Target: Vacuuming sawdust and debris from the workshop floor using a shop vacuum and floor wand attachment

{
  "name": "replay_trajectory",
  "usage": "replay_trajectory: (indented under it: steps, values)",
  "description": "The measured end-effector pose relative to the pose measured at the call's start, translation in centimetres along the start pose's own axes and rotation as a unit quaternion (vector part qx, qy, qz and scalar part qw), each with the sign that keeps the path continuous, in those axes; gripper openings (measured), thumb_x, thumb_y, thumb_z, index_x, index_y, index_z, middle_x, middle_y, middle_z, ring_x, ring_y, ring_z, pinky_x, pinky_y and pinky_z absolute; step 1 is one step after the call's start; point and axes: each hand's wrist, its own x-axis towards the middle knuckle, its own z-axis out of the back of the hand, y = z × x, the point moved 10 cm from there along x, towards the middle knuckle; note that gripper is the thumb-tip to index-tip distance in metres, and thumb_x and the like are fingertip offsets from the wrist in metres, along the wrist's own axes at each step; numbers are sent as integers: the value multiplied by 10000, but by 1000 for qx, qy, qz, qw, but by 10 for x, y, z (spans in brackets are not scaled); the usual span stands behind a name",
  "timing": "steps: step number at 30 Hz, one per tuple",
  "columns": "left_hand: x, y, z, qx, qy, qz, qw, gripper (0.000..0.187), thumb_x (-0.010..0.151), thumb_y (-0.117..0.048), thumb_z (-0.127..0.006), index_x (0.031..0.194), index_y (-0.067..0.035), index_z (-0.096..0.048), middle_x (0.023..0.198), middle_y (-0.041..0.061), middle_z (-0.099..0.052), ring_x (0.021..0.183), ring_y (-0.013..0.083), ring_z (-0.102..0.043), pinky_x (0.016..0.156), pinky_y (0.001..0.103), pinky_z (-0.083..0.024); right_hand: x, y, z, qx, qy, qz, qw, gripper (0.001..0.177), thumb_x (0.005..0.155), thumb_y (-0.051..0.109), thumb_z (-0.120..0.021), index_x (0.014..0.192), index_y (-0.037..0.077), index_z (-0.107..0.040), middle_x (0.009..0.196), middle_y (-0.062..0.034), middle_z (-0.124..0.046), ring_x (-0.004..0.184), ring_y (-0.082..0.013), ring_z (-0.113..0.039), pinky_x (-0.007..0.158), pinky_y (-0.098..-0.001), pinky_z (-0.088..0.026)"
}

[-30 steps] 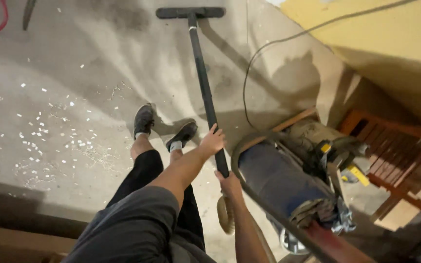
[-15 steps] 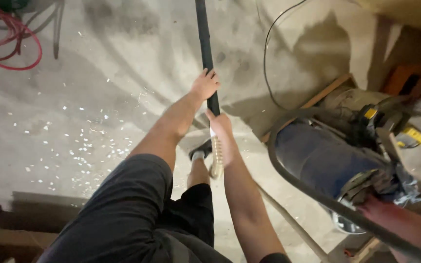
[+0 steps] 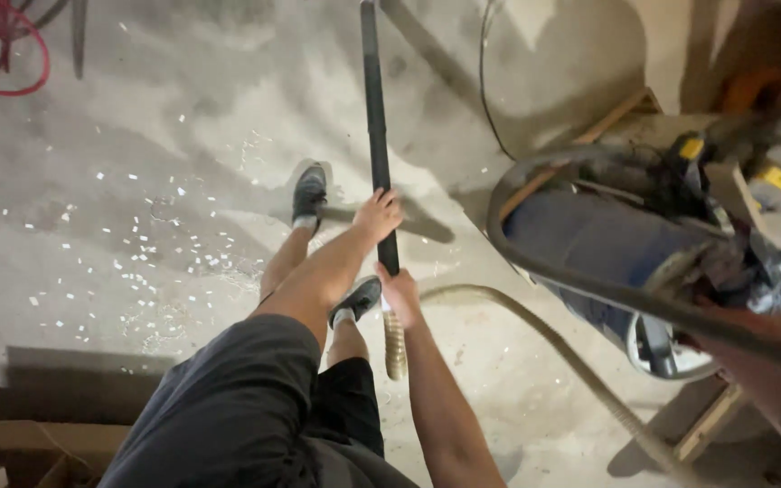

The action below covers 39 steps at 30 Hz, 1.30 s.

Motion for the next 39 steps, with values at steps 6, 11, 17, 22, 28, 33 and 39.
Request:
replay_trajectory:
  steps: [6, 11, 17, 22, 28, 33, 39]
  values:
    - [-84, -142, 25, -52, 29, 13, 998, 173, 829, -334, -768, 851, -168, -809, 1060, 95, -768, 1353, 336, -559, 1191, 564, -358, -45, -175, -37, 30, 40, -82, 995, 629, 906, 636, -647, 1118, 44, -650, 789, -123, -735, 651, -259, -760, 616, -369, -618]
    - [-146, -231, 9, -87, 157, -73, 981, 126, 842, -262, -695, 872, -228, -812, 1027, 49, -782, 1300, 304, -589, 1252, 577, -269, -96, -265, -67, -6, 62, -123, 990, 700, 851, 777, -659, 1080, 116, -624, 791, -73, -735, 679, -243, -768, 615, -368, -608]
    - [-117, -179, 25, -12, 208, -108, 972, 114, 856, -166, -701, 813, -197, -802, 878, 42, -770, 1068, 261, -665, 1237, 654, -233, -89, -185, -55, 59, 59, -100, 991, 612, 861, 716, -694, 979, 118, -640, 696, -76, -718, 559, -209, -742, 560, -338, -619]
    - [-31, -51, 5, 86, 238, -89, 963, 148, 946, -187, -658, 923, -221, -800, 1048, 30, -767, 1190, 248, -632, 1220, 585, -309, -18, -54, -29, 88, 41, -31, 995, 695, 884, 693, -642, 1017, 15, -722, 821, -181, -717, 799, -304, -713, 685, -440, -566]
    - [57, 142, -3, 153, 288, 37, 945, 231, 1059, -312, -507, 1181, -360, -697, 1404, -71, -631, 1473, 211, -398, 1200, 597, -278, -21, 155, 27, 39, 19, 44, 998, 752, 874, 666, -589, 1025, -59, -722, 908, -230, -736, 879, -338, -729, 736, -462, -593]
    - [49, 178, 5, 93, 251, 83, 960, 220, 1042, -356, -525, 1199, -416, -667, 1456, -93, -565, 1518, 223, -301, 1180, 654, -262, 15, 166, 13, -57, -19, 76, 995, 799, 858, 731, -566, 1123, -8, -709, 1087, -264, -739, 1093, -390, -710, 865, -493, -599]
    - [-33, 28, 3, 54, 270, 46, 960, 288, 1026, -433, -505, 1208, -389, -723, 1420, -43, -644, 1503, 255, -362, 1223, 621, -227, -36, 23, -5, -45, 26, 25, 998, 838, 911, 714, -548, 1173, -70, -687, 1125, -321, -710, 1144, -456, -667, 918, -566, -555]
